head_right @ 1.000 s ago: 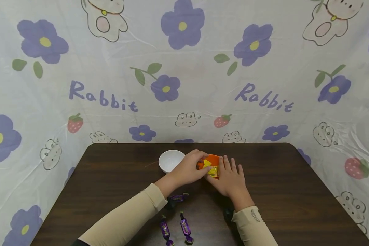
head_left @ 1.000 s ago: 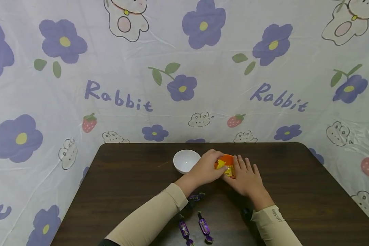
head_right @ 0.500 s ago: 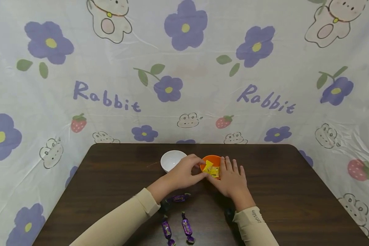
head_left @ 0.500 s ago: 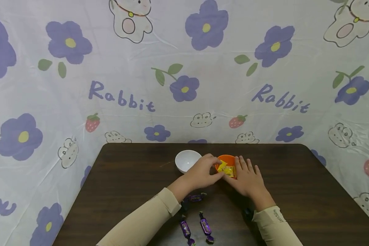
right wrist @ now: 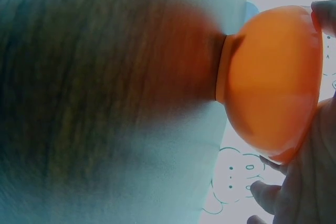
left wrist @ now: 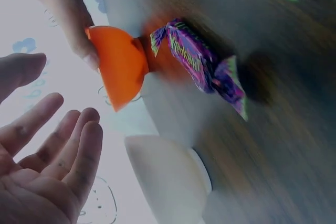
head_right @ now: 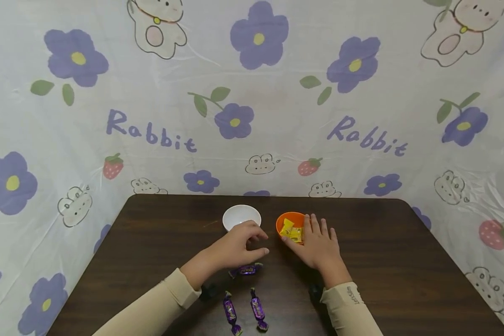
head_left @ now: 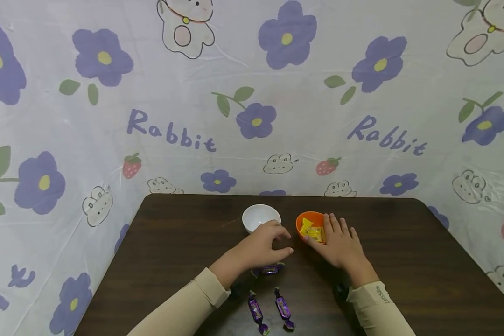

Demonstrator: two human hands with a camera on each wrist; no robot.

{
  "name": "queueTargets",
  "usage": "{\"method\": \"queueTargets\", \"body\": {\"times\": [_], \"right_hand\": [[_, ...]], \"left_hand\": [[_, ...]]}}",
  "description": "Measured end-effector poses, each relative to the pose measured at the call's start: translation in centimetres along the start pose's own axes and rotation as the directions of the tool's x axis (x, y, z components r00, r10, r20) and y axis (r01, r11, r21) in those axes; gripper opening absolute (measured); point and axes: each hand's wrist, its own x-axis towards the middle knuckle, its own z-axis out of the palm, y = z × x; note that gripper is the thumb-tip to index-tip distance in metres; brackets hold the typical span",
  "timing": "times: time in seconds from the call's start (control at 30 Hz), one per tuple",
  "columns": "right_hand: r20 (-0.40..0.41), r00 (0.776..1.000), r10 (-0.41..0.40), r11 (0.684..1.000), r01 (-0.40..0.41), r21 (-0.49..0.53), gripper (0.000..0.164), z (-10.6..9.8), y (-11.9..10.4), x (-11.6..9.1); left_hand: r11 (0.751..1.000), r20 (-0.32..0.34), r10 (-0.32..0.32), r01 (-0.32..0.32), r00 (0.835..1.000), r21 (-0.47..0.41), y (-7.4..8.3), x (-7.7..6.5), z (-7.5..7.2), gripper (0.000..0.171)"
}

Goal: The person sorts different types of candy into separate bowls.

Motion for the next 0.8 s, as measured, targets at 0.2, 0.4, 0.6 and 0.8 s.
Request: {"method": "queueTargets", "body": {"times": [0.2, 0.4, 0.6, 0.8], "right_hand": [[0.021, 1.0, 0.003, 1.0, -0.003, 0.006, 0.114, 0.2, -0.1, 0.0], [0.021, 1.0, 0.01, 1.0, -0.01, 0.012, 0.116, 0.2, 0.0, 0.1], [0.03, 1.0, 0.007, 1.0, -0.007, 0.017, 0.116, 0.3, 0.3, 0.3], [0.025, 1.0, 0.003, 1.0, -0.003, 0.022, 0.116, 0.2, 0.3, 0.4]], "left_hand": [[1.0, 0.037, -0.004, 0.003, 0.999, 0.03, -0.5, -2.2, -0.3, 0.032], [0.999, 0.072, 0.006, -0.01, 0.997, 0.048, -1.1, -3.8, -0.4, 0.032], [1.0, 0.102, -0.008, 0.006, 0.995, 0.015, -1.5, -5.3, -0.9, 0.034], [1.0, 0.109, -0.022, 0.023, 0.994, -0.013, -1.7, -6.3, -1.3, 0.033]]}}
